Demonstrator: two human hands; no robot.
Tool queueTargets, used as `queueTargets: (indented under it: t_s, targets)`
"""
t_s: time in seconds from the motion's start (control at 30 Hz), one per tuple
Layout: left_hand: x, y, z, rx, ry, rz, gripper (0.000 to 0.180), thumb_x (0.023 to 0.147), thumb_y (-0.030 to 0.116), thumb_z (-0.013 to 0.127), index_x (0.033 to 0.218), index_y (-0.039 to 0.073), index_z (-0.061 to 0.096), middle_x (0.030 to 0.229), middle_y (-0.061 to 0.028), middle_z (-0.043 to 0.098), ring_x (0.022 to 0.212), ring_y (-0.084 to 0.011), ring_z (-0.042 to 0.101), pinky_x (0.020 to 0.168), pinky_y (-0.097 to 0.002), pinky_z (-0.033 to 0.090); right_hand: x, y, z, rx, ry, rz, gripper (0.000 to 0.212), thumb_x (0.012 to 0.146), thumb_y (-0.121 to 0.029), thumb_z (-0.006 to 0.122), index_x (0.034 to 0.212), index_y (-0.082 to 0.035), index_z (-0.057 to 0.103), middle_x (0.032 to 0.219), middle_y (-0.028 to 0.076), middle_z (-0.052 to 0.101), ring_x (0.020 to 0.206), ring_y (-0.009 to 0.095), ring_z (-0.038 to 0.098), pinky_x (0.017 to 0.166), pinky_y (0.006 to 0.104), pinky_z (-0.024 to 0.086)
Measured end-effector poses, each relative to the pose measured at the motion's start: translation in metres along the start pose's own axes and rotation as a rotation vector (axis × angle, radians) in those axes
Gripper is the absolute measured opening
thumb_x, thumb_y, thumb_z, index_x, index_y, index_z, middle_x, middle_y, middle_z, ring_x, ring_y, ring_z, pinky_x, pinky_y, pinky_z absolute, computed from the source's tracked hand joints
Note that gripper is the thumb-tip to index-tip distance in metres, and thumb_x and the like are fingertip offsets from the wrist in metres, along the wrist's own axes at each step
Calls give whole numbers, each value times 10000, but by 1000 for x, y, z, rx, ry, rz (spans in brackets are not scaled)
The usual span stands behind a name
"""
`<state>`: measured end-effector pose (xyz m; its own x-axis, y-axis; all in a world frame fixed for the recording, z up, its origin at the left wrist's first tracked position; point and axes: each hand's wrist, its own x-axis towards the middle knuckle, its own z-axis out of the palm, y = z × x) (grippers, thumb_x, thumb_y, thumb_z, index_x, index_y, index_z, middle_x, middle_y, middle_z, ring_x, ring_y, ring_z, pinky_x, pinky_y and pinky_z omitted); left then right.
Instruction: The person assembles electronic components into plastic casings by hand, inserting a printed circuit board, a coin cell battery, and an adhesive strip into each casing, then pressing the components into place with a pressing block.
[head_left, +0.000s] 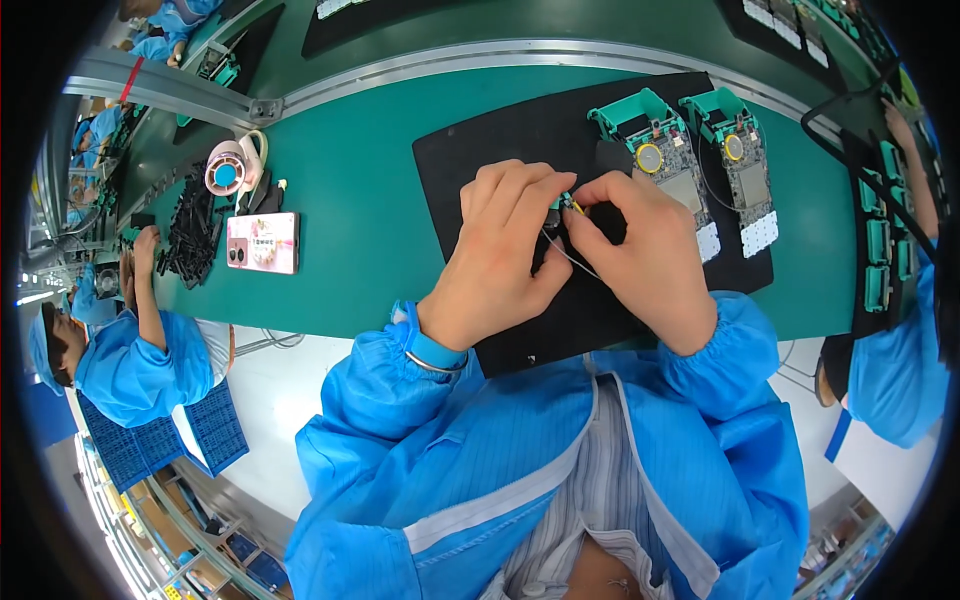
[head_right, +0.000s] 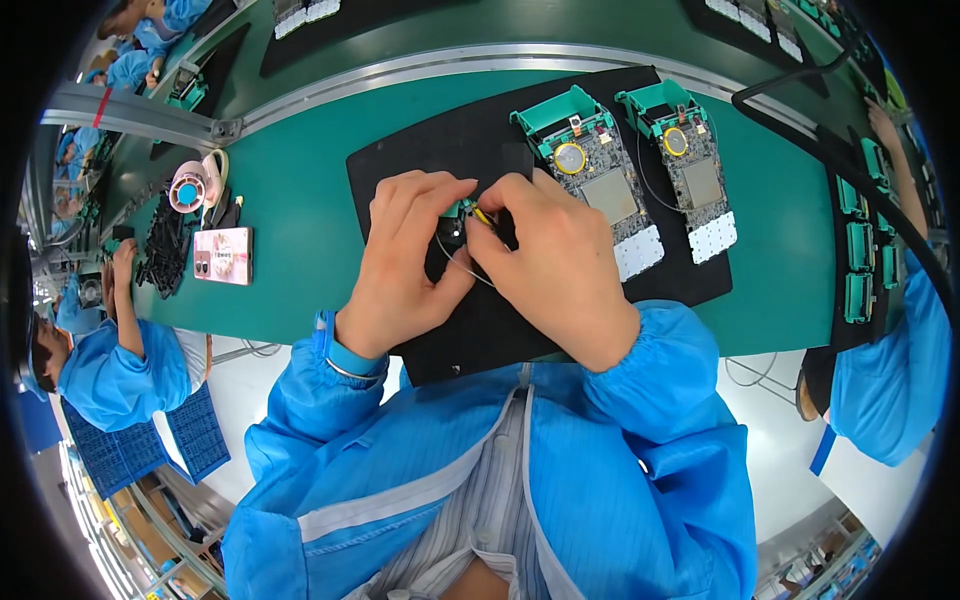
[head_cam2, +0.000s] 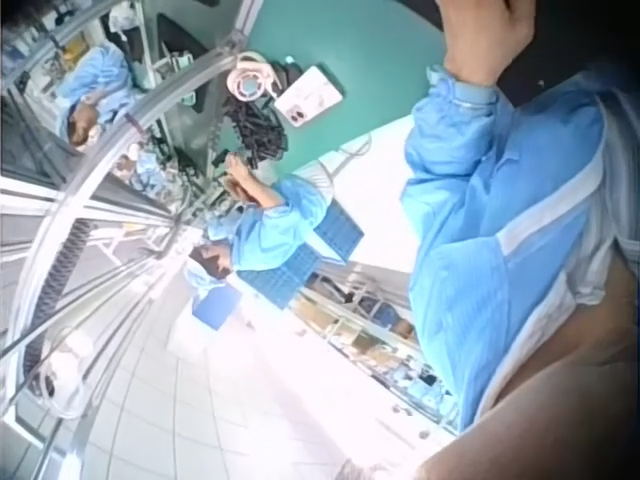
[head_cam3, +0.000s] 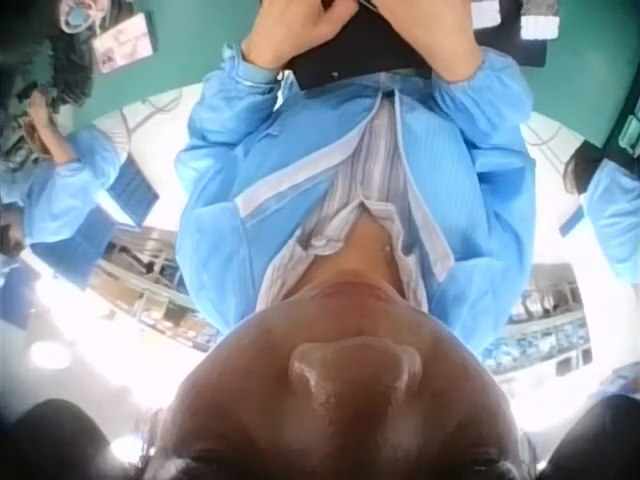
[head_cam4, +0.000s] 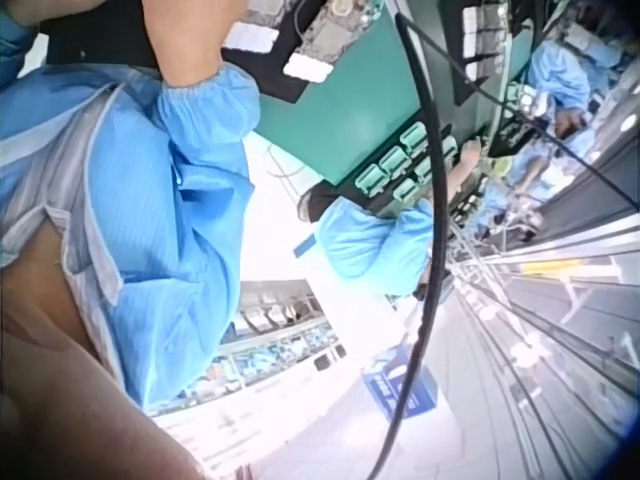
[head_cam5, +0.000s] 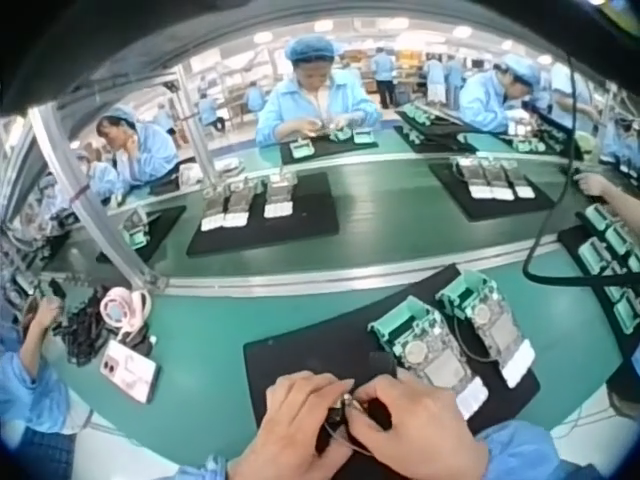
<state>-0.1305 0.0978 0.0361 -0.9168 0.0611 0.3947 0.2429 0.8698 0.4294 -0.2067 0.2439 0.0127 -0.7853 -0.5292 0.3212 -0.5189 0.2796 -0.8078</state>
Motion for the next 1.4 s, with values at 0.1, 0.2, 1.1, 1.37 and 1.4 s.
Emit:
queueTargets:
  t_s: [0.1, 0.2, 1.1, 1.37, 1.4]
  targets:
    - [-2, -11, 0, 41, 24, 62, 492, 654, 31, 688, 1131, 41, 566, 1105, -106, 549, 1059, -305, 500, 876, -407, 394, -2, 2, -4, 122, 28, -79, 145, 810, -139, 681, 924, -60, 642, 765, 106, 584, 650, 303, 597, 574, 361, 478]
    - [-6, -17, 1, 92, 45, 100, 457, 663, 55, 723, 1099, 38, 587, 1074, -91, 568, 1025, -283, 517, 854, -383, 405, -11, 15, -23, 333, -10, -93, 149, 881, -57, 590, 1025, -22, 599, 943, 114, 643, 822, 283, 645, 709, 314, 504]
    - [-6, -15, -7, 141, -106, 142, 388, 696, -26, 682, 1055, 113, 634, 1091, -108, 518, 1036, -323, 470, 828, -393, 437, -28, 24, -2, 347, 103, -19, 255, 820, 15, 648, 1069, -22, 604, 936, 113, 624, 769, 232, 625, 664, 299, 499]
    - [-8, -13, -5, 73, -70, 97, 348, 695, -34, 689, 1008, 112, 643, 1099, -126, 521, 1025, -351, 466, 831, -419, 436, -31, 31, 4, 424, 108, -134, 238, 756, 85, 654, 976, -2, 635, 782, 120, 614, 689, 256, 603, 595, 318, 480]
    - [-7, -13, -4, 65, -63, 101, 348, 694, -36, 691, 1005, 114, 643, 1101, -127, 521, 1025, -354, 466, 830, -421, 435, -33, 34, 4, 442, 90, -169, 249, 746, 94, 650, 977, 2, 634, 773, 122, 611, 678, 261, 598, 583, 324, 476]
